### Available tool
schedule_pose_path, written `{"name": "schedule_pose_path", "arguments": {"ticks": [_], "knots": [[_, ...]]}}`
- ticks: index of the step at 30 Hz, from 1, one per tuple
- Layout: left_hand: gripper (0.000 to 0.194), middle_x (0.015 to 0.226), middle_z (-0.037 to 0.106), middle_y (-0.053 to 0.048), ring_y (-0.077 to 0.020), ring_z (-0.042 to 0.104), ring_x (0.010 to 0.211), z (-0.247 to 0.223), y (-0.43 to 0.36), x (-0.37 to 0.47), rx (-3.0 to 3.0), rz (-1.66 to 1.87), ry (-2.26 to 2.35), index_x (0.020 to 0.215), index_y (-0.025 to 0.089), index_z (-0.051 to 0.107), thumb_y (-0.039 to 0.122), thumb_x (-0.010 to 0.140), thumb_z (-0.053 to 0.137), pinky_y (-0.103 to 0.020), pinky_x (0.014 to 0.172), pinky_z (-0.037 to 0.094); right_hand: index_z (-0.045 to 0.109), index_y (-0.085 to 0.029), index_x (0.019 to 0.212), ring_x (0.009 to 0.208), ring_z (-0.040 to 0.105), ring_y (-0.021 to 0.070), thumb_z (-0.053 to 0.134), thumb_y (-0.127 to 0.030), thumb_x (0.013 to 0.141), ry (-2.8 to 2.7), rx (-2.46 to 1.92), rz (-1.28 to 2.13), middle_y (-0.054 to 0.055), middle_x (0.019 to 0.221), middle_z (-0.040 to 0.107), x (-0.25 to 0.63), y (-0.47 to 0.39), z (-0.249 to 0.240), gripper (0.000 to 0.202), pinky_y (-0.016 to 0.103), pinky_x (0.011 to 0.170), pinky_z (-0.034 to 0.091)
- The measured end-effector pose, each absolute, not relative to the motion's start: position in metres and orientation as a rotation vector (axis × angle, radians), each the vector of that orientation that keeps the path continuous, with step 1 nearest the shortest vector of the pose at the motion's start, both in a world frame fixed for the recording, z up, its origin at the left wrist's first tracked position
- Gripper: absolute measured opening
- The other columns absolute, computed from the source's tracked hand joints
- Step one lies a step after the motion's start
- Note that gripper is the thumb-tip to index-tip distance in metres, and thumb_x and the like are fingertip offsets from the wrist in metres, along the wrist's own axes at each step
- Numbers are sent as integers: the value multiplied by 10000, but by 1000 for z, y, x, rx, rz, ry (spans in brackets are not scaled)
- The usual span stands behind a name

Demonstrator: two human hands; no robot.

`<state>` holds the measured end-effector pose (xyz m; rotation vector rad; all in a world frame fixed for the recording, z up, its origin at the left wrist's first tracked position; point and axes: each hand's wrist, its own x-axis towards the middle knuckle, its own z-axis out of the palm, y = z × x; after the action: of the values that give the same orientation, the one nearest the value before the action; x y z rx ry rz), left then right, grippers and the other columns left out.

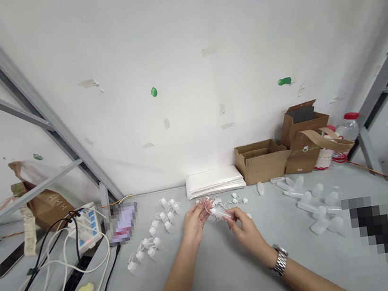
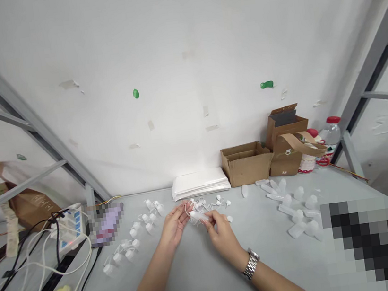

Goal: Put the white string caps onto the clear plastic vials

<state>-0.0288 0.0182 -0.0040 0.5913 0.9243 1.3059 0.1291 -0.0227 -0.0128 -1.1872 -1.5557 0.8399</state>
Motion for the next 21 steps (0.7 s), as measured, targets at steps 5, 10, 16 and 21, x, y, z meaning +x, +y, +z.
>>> {"name": "schedule_pose_path", "arguments": {"ticks": [5, 10, 16, 21], "knots": [[133, 867, 703, -78, -142, 648, 780, -5, 17, -28, 560, 1256, 888, 819, 149, 652, 207, 700, 640, -253, 790, 469, 568, -227, 817, 694, 468, 203, 479, -408, 805, -1539, -1224, 807, 25, 693, 564, 128, -24, -13, 202, 318, 673, 326], [115, 869, 700, -69, -132, 644, 762, -4, 15, -25, 585, 1218, 880, 792, 154, 649, 222, 700, 641, -252, 792, 461, 543, -222, 796, 692, 465, 202, 459, -400, 818, -1529, -1224, 828, 23, 689, 542, 128, -24, -12, 199, 312, 658, 327], [115, 840, 705, -69, -130, 642, 732, 0, 15, -26, 553, 1219, 841, 780, 141, 653, 202, 683, 655, -235, 748, 470, 541, -224, 797, 668, 465, 194, 450, -406, 822, -1497, -1205, 854, 16, 671, 540, 128, -22, -14, 205, 303, 641, 336], [102, 824, 706, -63, -120, 639, 711, 1, 14, -25, 547, 1219, 818, 764, 137, 654, 190, 678, 658, -223, 735, 468, 534, -213, 787, 644, 472, 181, 427, -391, 837, -1526, -1218, 819, 13, 657, 542, 127, -22, -12, 214, 292, 619, 349]]}}
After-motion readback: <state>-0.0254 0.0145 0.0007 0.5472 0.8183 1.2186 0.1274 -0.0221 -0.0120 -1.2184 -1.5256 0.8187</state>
